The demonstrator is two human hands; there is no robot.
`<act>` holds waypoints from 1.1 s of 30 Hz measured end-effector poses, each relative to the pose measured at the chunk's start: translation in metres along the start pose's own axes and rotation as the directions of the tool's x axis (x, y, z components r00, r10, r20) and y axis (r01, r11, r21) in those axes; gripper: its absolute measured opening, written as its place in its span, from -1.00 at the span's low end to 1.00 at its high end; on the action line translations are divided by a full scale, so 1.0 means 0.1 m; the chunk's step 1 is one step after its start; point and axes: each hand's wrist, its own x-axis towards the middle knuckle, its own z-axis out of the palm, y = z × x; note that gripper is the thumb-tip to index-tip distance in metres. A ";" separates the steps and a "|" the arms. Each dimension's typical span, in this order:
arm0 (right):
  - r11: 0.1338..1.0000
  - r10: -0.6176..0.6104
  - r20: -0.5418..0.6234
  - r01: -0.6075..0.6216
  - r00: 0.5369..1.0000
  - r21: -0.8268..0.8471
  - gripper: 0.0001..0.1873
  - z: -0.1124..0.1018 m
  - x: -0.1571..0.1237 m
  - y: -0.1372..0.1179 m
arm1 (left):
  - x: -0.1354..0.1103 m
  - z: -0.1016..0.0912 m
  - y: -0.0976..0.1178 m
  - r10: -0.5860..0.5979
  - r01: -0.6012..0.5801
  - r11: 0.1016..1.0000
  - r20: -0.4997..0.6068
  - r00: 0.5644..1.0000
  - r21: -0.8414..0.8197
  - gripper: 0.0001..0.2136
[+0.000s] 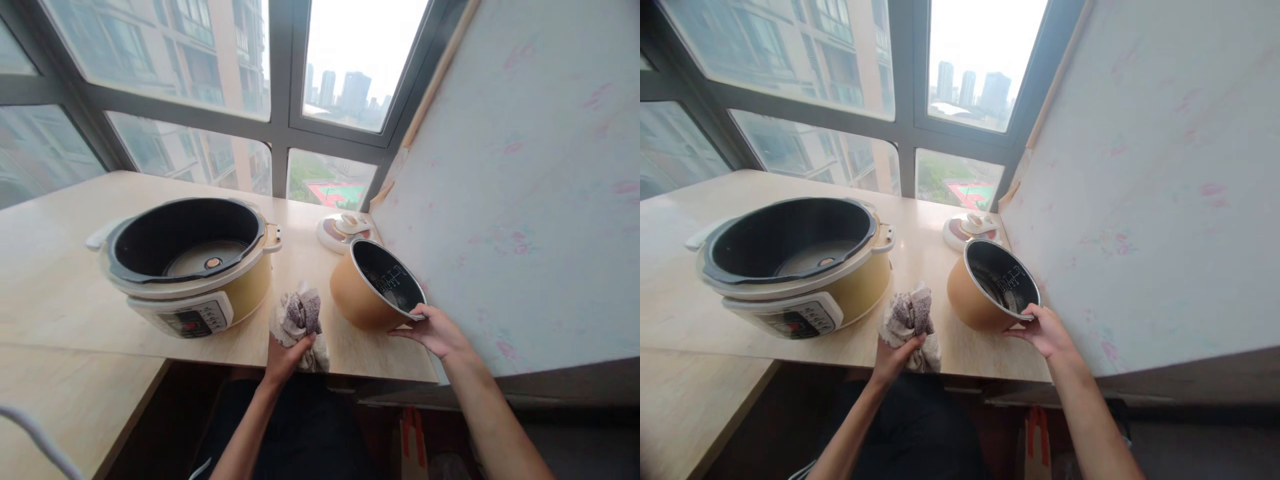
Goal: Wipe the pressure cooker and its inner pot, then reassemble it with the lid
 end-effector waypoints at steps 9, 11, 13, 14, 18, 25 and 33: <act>0.984 0.082 0.021 -0.078 0.996 -0.161 -0.83 0.22 -0.43 -0.05 | -0.21 0.17 0.48 0.013 -0.034 0.992 -0.167 0.986 -0.123 -0.54; 0.979 0.081 -0.014 -0.082 0.997 -0.185 -0.78 0.25 -0.50 -0.03 | -0.20 0.17 0.57 0.033 -0.048 0.993 -0.137 0.990 -0.107 -0.52; 0.976 0.063 -0.050 -0.072 0.997 -0.204 -0.72 0.26 -0.54 0.00 | -0.18 0.14 0.62 0.048 -0.055 0.996 -0.104 0.993 -0.065 -0.50; 0.975 0.050 -0.066 -0.063 0.997 -0.214 -0.69 0.25 -0.55 0.01 | -0.17 0.12 0.65 0.050 -0.054 0.998 -0.084 0.995 -0.044 -0.49; 0.965 0.017 -0.062 -0.032 0.998 -0.262 -0.60 0.17 -0.54 0.03 | -0.07 0.04 0.75 0.007 -0.007 1.000 0.006 1.000 -0.026 -0.45; 0.943 0.053 -0.003 -0.051 0.999 -0.328 -0.46 0.06 -0.60 0.00 | 0.22 0.01 0.94 -0.070 0.084 0.984 0.089 0.994 -0.160 -0.49; 0.942 0.173 0.033 -0.156 0.984 -0.297 -0.15 -0.01 -0.69 0.09 | 0.60 0.17 1.10 -0.121 0.164 0.922 0.142 0.982 -0.350 -0.73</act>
